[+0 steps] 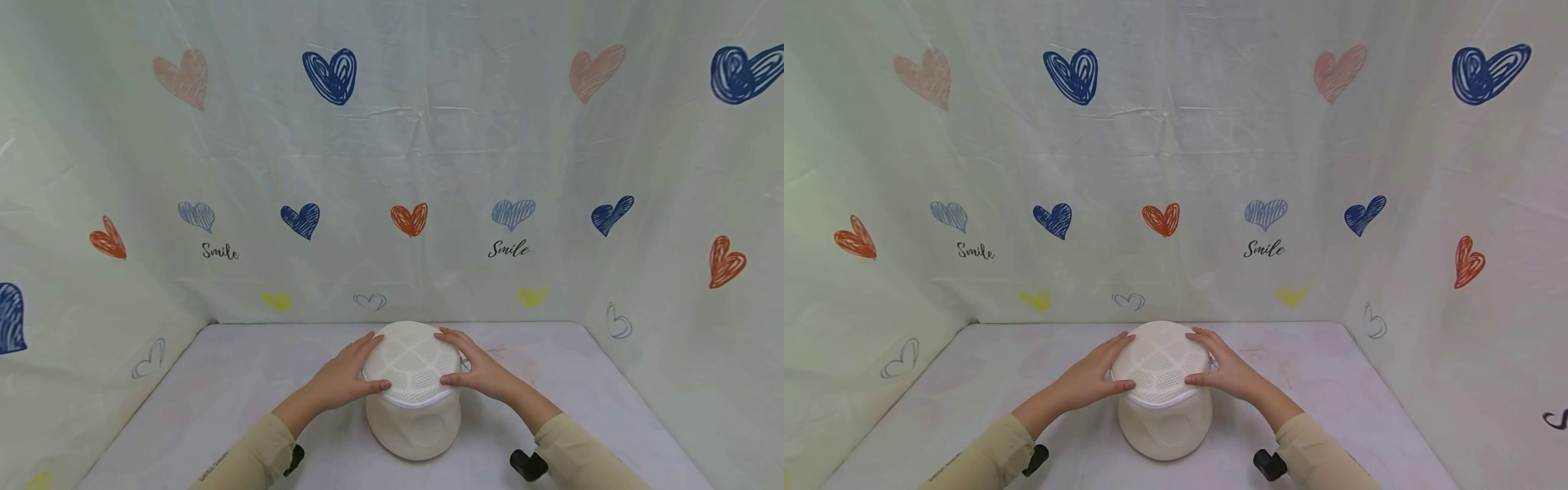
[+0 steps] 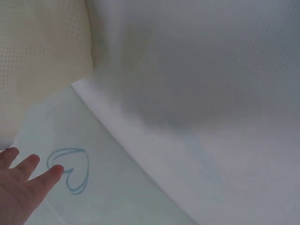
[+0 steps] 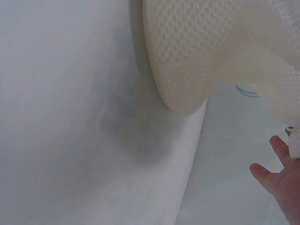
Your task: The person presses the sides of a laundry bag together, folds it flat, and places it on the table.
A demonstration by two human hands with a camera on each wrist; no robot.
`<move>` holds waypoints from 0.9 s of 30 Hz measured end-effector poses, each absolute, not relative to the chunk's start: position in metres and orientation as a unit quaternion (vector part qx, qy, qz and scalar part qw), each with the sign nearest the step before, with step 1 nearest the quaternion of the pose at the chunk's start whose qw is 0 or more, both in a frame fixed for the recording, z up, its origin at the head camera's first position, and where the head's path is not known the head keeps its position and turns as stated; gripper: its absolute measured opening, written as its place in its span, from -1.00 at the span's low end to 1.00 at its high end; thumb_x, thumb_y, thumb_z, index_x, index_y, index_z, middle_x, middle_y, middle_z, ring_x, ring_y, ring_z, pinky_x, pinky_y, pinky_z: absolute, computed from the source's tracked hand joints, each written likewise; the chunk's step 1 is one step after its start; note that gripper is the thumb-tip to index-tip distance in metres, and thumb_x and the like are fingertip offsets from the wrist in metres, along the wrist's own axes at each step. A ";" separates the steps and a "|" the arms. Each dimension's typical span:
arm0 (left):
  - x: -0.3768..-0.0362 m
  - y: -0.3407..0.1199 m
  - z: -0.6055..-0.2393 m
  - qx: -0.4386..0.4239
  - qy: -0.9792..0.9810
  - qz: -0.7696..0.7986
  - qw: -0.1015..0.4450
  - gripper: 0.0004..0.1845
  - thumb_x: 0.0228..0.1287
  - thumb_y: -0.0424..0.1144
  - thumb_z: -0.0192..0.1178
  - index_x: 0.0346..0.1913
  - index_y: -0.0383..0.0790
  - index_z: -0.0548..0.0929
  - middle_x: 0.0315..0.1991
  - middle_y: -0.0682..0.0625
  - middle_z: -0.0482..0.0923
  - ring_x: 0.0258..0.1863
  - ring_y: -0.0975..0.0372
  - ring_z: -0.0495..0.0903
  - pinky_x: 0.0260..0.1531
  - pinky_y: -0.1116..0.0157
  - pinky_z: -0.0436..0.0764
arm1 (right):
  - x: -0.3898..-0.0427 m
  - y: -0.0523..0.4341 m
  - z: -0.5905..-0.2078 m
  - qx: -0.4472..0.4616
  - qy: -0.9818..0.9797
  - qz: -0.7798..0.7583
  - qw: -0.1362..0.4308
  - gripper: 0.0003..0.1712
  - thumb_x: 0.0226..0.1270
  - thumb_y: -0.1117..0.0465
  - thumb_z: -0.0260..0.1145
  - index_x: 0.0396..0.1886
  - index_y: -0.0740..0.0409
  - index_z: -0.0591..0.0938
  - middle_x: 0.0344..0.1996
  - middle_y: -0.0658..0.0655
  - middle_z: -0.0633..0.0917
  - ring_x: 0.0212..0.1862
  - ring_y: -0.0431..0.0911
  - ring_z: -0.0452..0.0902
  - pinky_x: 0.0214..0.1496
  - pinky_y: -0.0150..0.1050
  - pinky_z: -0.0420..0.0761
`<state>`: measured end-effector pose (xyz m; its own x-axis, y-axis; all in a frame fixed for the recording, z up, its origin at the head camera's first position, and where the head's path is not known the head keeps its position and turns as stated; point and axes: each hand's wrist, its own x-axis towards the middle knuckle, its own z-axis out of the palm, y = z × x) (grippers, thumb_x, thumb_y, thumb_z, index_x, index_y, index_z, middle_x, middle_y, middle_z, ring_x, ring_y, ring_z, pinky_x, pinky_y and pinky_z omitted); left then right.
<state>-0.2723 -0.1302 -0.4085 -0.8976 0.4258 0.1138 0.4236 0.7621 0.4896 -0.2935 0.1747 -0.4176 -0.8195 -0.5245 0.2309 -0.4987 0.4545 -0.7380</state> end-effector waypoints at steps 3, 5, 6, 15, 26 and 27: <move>-0.272 -0.129 -0.408 0.228 0.937 0.265 0.003 0.02 0.13 0.40 0.18 0.53 -0.08 0.13 0.52 -0.13 0.02 0.46 -0.07 0.08 0.22 -0.27 0.25 | -0.292 0.175 -0.417 -0.303 0.851 -0.429 0.014 -0.10 0.13 -0.02 0.48 0.42 0.15 0.34 0.47 0.29 0.15 0.46 0.33 -0.03 0.30 0.42 0.09; -0.272 -0.129 -0.409 0.230 0.935 0.269 0.004 0.02 0.14 0.39 0.18 0.53 -0.08 0.13 0.52 -0.13 0.02 0.46 -0.08 0.07 0.23 -0.27 0.24 | -0.292 0.175 -0.418 -0.305 0.849 -0.432 0.013 -0.10 0.13 0.01 0.48 0.42 0.17 0.34 0.46 0.29 0.15 0.45 0.34 -0.04 0.30 0.43 0.08; -0.272 -0.129 -0.410 0.231 0.934 0.272 0.003 0.01 0.14 0.38 0.19 0.53 -0.09 0.13 0.52 -0.14 0.02 0.46 -0.08 0.07 0.23 -0.27 0.24 | -0.292 0.175 -0.418 -0.304 0.848 -0.434 0.014 -0.10 0.13 0.02 0.48 0.42 0.17 0.33 0.47 0.30 0.15 0.46 0.34 -0.05 0.30 0.43 0.08; -0.270 -0.126 -0.417 0.223 0.919 0.326 0.003 0.06 0.11 0.30 0.29 0.52 -0.20 0.09 0.51 -0.18 0.04 0.46 -0.09 0.06 0.32 -0.18 0.16 | -0.286 0.173 -0.425 -0.252 0.843 -0.473 0.044 0.07 0.12 0.03 0.49 0.52 0.19 0.13 0.47 0.32 0.14 0.47 0.31 -0.04 0.35 0.35 0.06; -0.268 -0.123 -0.422 0.200 0.897 0.394 0.019 0.22 -0.04 0.19 0.46 0.51 -0.35 0.01 0.47 -0.29 0.06 0.44 -0.15 0.08 0.32 -0.17 0.17 | -0.284 0.173 -0.430 -0.234 0.841 -0.485 0.056 0.17 0.10 0.01 0.51 0.55 0.19 0.03 0.49 0.34 0.09 0.47 0.31 -0.07 0.37 0.34 0.04; -0.268 -0.123 -0.422 0.199 0.895 0.399 0.021 0.23 -0.06 0.18 0.47 0.51 -0.36 0.00 0.47 -0.30 0.06 0.43 -0.16 0.08 0.31 -0.18 0.17 | -0.283 0.173 -0.430 -0.236 0.840 -0.485 0.055 0.17 0.10 0.01 0.51 0.55 0.20 0.02 0.49 0.34 0.09 0.47 0.30 -0.06 0.37 0.34 0.04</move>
